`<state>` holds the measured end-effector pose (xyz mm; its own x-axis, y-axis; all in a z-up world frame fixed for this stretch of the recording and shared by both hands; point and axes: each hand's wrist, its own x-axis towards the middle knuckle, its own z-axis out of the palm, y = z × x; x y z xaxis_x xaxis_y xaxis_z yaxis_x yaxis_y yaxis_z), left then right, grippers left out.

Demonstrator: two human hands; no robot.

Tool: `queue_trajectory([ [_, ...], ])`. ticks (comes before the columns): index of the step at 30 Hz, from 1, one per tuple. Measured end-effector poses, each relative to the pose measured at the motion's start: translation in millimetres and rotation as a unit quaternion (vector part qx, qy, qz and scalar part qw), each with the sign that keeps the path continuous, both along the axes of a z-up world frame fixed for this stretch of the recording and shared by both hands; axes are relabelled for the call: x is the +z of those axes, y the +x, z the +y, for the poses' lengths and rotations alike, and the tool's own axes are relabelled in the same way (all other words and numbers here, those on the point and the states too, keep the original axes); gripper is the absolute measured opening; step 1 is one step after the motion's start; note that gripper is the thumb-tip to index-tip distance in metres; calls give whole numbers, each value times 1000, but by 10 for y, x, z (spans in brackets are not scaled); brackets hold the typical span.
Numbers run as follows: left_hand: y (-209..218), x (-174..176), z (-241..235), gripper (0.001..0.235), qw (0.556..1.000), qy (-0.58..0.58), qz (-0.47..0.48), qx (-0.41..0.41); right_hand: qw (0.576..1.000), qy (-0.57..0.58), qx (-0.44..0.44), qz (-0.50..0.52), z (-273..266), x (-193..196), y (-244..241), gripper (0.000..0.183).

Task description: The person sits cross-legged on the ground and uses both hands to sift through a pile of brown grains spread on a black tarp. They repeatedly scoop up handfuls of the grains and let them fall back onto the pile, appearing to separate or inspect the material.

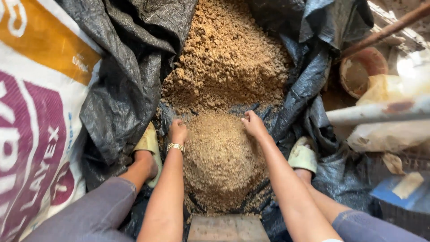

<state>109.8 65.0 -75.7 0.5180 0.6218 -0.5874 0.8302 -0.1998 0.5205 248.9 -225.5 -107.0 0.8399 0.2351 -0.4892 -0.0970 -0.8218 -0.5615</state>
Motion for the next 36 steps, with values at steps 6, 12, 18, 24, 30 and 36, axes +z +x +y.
queue_trajectory([
  [6,532,-433,497,47,1000,-15,3,24,986,85,-81,115,422,-177,628,47],
  [12,908,24,14,47,999,36,30,2,995,-18,73,65,1189,7,497,73],
  [18,1008,-229,-545,43,989,2,-135,60,993,28,100,64,1561,213,272,68],
  [24,797,118,-804,40,964,-78,-235,94,990,107,86,25,1541,644,-102,57],
  [30,509,593,-1022,36,951,-98,-286,62,982,155,-27,-107,1255,1231,-580,48],
  [36,186,912,-1294,32,941,-111,-315,55,961,174,-75,-199,962,1530,-1030,42],
])
